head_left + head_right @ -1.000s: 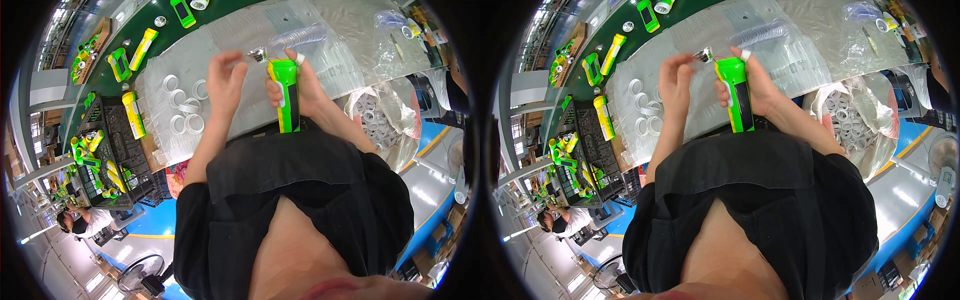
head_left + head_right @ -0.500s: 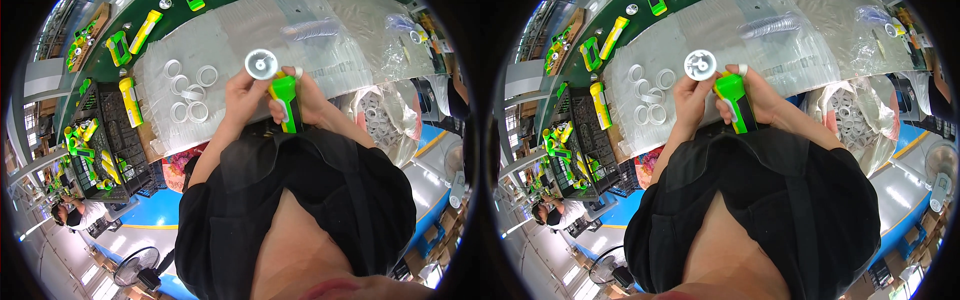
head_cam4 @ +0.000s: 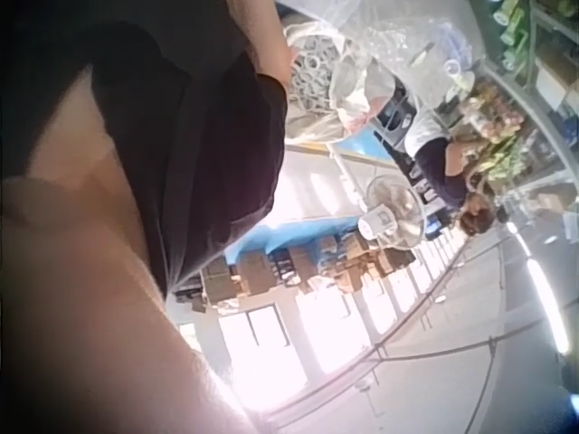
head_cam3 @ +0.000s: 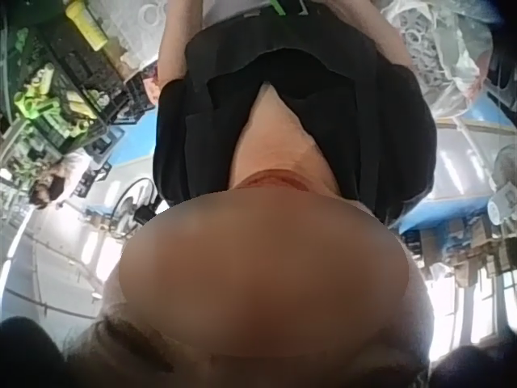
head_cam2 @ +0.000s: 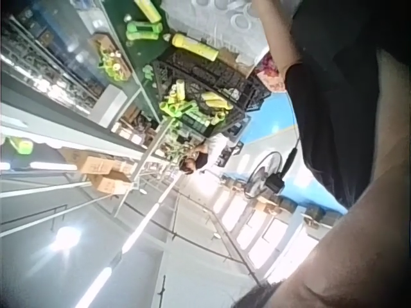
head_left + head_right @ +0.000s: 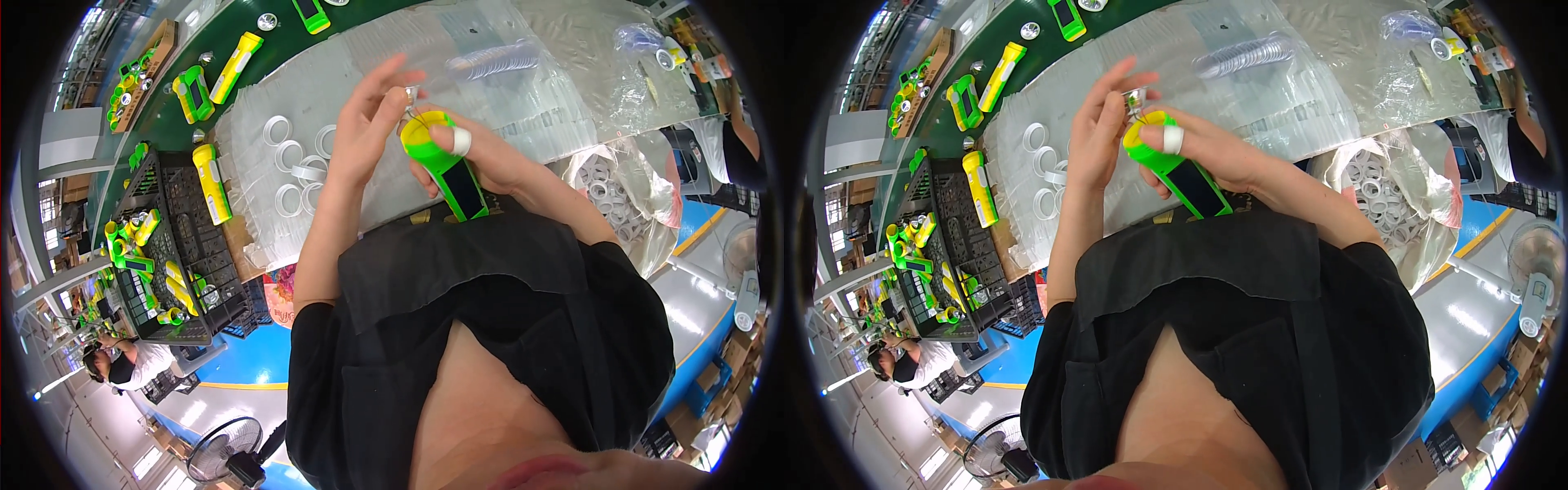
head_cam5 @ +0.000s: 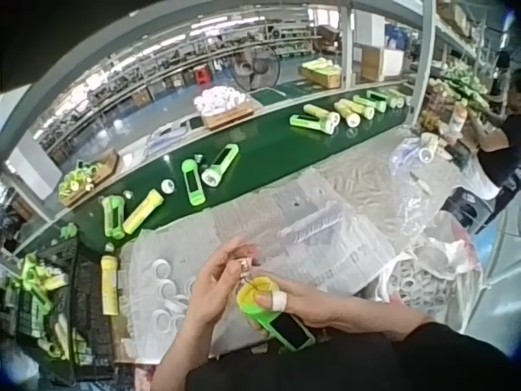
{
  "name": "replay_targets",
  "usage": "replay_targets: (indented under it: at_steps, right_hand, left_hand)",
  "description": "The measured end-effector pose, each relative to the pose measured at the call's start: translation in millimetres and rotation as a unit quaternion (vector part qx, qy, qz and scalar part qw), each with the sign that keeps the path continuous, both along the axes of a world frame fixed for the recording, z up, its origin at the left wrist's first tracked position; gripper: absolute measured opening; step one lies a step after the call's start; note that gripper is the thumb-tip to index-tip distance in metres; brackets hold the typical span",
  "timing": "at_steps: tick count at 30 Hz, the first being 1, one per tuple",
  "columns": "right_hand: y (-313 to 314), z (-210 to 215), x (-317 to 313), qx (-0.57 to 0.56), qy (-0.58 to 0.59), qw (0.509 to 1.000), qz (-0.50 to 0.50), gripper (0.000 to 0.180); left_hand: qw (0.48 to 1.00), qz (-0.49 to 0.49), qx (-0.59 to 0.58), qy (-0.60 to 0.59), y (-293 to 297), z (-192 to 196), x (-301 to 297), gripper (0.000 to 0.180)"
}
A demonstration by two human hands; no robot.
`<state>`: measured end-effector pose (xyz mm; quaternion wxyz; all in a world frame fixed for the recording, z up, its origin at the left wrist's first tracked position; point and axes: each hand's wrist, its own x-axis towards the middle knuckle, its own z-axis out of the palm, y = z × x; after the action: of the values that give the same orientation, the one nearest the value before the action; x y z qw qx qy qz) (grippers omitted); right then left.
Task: Assembling plastic flashlights by attaching rings and lenses to the main body.
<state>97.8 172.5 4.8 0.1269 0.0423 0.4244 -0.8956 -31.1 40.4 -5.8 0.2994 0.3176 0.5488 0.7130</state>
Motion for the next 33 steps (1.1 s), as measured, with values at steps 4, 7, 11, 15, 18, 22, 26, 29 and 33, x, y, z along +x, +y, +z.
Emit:
replay_targets:
  at_steps: [4,7,11,15,18,22,26,29,33]
  right_hand:
    - [2,11,3,0.114,0.072,0.991,-0.002,0.056]
    - [12,10,6,0.173,0.07,0.982,-0.021,0.054]
    - [16,0,7,0.133,0.055,0.978,-0.149,0.045]
    - [16,-9,6,0.107,0.073,0.974,-0.184,0.044]
    - [21,-10,12,0.087,0.038,0.972,-0.216,0.041]
    - [38,-11,21,0.065,0.037,0.954,-0.289,0.044]
    - [45,-8,29,0.103,0.048,0.951,-0.286,0.05]
    - [45,-4,30,0.125,0.056,0.951,-0.278,0.048]
    - [43,-2,28,0.161,0.057,0.954,-0.248,0.048]
  left_hand:
    - [0.996,-0.048,-0.063,0.043,6,4,-8,0.041]
    - [0.992,-0.004,-0.032,0.124,15,15,-1,0.036]
    - [0.959,0.033,0.015,0.28,28,11,19,0.024]
    - [0.917,0.013,0.059,0.393,39,-2,19,0.039]
    - [0.905,0.003,0.045,0.424,49,-3,24,0.045]
    - [0.945,0.069,0.022,0.319,72,-32,3,0.047]
    - [0.823,0.094,-0.181,0.531,89,-62,-23,0.056]
    - [0.836,0.057,-0.151,0.524,87,-67,-33,0.049]
    - [0.891,0.081,-0.093,0.438,73,-42,-24,0.043]
